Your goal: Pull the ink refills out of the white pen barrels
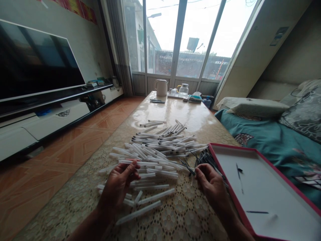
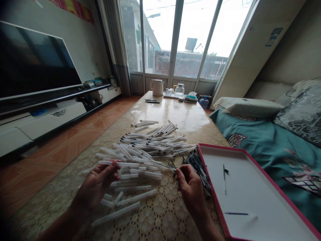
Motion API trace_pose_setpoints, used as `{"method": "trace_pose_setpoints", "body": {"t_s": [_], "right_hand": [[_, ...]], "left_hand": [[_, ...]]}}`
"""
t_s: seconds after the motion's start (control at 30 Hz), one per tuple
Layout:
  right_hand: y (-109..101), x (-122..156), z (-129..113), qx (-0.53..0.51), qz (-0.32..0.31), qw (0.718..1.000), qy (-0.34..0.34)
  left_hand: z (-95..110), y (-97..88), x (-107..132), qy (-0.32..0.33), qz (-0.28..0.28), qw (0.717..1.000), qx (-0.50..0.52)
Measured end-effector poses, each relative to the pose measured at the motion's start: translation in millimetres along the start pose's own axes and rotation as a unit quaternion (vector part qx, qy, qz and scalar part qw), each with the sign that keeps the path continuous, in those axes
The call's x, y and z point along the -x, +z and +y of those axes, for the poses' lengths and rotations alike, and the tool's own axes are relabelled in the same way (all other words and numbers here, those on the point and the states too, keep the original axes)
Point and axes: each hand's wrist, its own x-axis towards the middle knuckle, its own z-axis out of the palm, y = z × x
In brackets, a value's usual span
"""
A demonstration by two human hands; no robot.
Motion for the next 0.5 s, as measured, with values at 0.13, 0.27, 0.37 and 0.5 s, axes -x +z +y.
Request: {"method": "trace_pose_setpoints", "body": {"t_s": [0.13, 0.27, 0.37, 0.5], "right_hand": [[-29.4, -14.6, 11.3, 0.223, 0.168, 0.959, -0.044], [-42.5, -21.5, 22.0, 0.426, 0.245, 0.861, -0.133], [-43.0, -23.9, 26.4, 0.438, 0.251, 0.844, -0.183], [-37.3, -24.2, 29.4, 0.395, 0.217, 0.864, -0.223]], "left_hand": [[16.4, -13.1, -6.3, 0.016, -0.025, 0.996, -0.08], [30.6, -26.1, -8.9, 0.033, -0.121, 0.966, -0.228], [36.1, -31.0, -9.4, 0.02, -0.179, 0.937, -0.299], [31.9, -26.9, -6.4, 0.0, -0.262, 0.893, -0.366]]}}
